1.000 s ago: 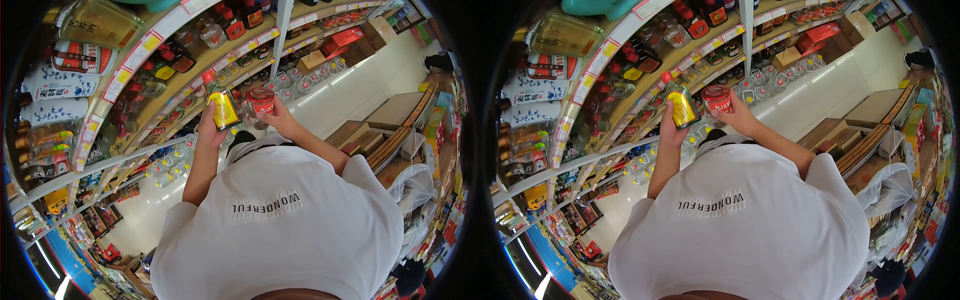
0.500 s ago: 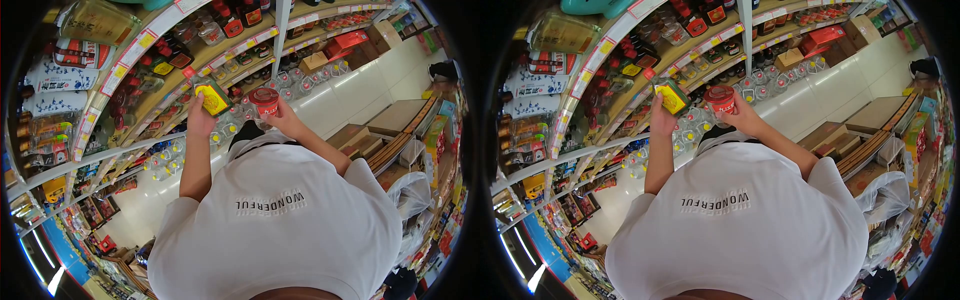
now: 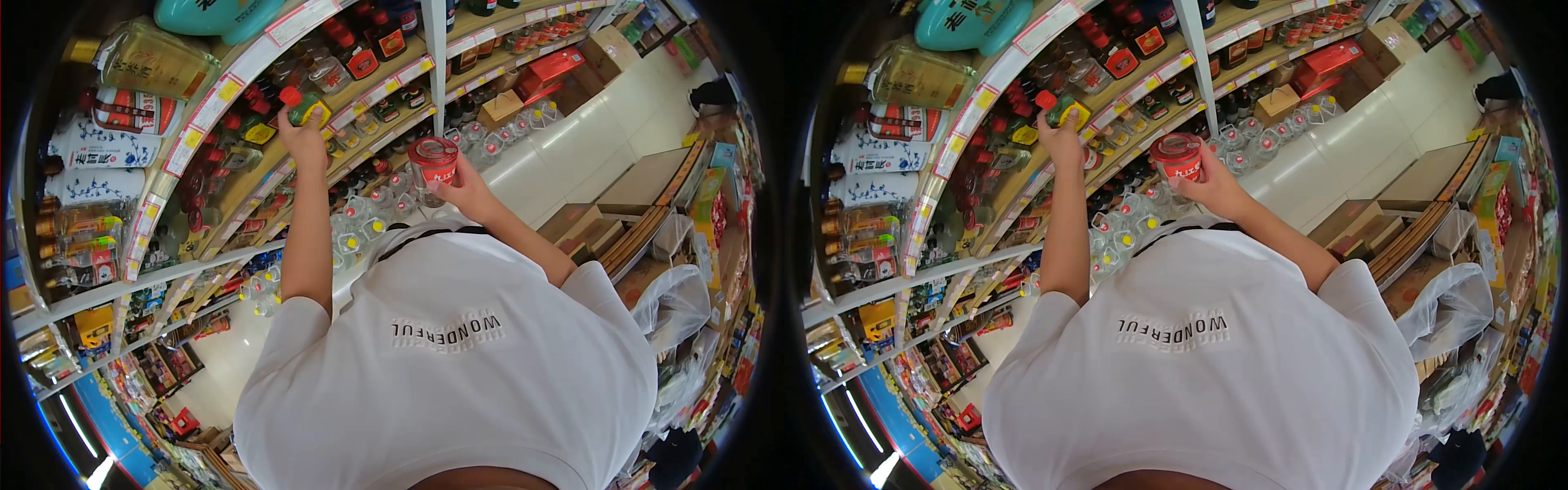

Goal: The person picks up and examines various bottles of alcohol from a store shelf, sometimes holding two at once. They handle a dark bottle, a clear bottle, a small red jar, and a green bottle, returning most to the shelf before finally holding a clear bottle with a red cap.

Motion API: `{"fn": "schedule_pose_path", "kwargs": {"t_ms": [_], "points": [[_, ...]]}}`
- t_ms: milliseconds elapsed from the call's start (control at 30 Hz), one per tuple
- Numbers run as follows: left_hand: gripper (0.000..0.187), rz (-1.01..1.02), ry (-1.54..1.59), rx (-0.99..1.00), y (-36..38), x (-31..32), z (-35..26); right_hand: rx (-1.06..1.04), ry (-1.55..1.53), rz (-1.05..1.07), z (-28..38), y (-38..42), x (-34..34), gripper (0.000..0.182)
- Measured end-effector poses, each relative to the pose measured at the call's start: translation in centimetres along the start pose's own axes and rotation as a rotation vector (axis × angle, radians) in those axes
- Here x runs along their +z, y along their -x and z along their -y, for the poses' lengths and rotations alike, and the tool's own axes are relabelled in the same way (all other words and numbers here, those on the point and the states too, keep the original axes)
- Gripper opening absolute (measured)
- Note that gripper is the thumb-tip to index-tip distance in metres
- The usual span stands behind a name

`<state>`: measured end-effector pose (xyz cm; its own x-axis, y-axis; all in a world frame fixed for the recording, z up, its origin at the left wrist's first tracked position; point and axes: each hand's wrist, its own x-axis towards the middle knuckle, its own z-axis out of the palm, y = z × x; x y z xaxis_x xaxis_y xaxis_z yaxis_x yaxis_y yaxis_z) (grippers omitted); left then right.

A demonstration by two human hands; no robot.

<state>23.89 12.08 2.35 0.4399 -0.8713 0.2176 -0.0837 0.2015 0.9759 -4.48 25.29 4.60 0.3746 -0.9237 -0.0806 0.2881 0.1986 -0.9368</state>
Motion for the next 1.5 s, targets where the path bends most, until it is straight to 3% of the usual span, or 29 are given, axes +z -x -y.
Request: {"fn": "schedule_pose_path", "kwargs": {"t_ms": [167,467,667,867,1267,1500], "points": [[0.051,-0.203,-0.542,0.275,-1.1,1.0,0.7,-0.007,0.035,-0.029,-0.6,0.2,-0.9,0.065],[0.054,-0.162,-0.527,0.253,-1.6,2.2,1.5,-0.004,0.046,-0.007,0.0,1.0,-1.1,0.067],[0.053,-0.237,-0.831,0.344,-0.7,3.1,1.2,0.008,0.046,-0.053,0.7,1.4,-1.2,0.066],[0.054,-0.199,-0.738,0.310,-0.7,3.0,0.7,-0.027,0.057,-0.064,0.2,1.6,-2.0,0.065],[0.046,-0.248,-0.930,0.397,-1.6,2.6,2.0,-0.012,0.052,-0.087,-0.8,1.7,-2.4,0.064],[0.049,-0.194,-0.864,0.300,-2.1,2.1,1.2,-0.013,-0.038,-0.134,-0.6,1.7,-2.2,0.064]]}}
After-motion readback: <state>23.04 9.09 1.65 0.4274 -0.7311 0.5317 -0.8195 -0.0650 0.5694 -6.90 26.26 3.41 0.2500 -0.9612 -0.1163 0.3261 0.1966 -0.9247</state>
